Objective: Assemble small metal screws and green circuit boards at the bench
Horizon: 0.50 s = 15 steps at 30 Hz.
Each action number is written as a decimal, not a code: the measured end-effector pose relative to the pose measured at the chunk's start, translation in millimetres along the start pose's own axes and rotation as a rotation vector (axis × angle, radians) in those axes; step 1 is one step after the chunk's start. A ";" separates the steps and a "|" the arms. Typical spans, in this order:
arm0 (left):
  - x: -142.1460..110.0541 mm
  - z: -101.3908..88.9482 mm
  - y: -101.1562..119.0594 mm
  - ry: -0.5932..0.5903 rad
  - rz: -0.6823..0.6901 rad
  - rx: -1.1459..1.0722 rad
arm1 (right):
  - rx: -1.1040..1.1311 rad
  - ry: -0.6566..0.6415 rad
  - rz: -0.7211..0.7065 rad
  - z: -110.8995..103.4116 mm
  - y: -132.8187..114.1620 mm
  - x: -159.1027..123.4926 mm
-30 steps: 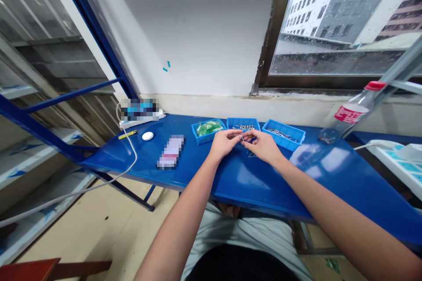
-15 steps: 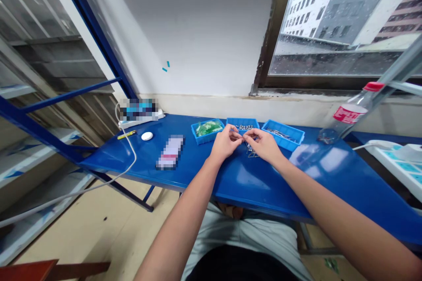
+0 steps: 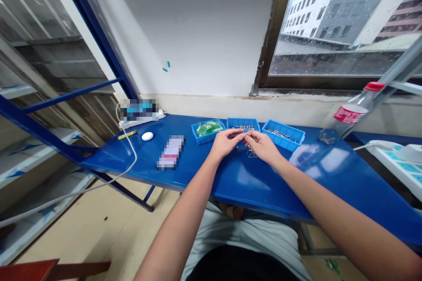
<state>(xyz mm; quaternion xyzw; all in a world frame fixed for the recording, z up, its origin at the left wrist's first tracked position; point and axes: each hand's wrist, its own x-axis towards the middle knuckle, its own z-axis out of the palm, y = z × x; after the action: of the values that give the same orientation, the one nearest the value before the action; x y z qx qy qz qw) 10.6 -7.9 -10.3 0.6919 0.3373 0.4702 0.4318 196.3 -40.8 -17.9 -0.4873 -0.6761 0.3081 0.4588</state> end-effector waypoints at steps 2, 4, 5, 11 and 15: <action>-0.3 -0.7 0.2 -0.021 0.027 0.034 | 0.028 0.004 -0.002 -0.5 2.7 1.6; 0.5 -1.6 -0.9 -0.022 0.044 0.022 | 0.014 -0.009 -0.020 -1.3 3.2 2.2; 1.1 -1.9 -1.8 -0.012 0.043 0.006 | 0.003 -0.020 -0.022 -1.6 2.7 2.1; 5.2 -0.8 -7.2 0.112 0.019 -0.106 | -0.045 -0.033 0.025 -1.1 -2.8 -0.9; 5.5 0.2 -8.7 0.114 0.008 -0.125 | -0.040 -0.018 0.021 -0.5 -4.7 -2.0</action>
<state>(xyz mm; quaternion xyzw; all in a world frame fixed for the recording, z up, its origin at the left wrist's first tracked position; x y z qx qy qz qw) 12.0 0.3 -16.3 0.6370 0.3286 0.5309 0.4520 195.3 -44.3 -14.2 -0.5007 -0.6810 0.3037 0.4397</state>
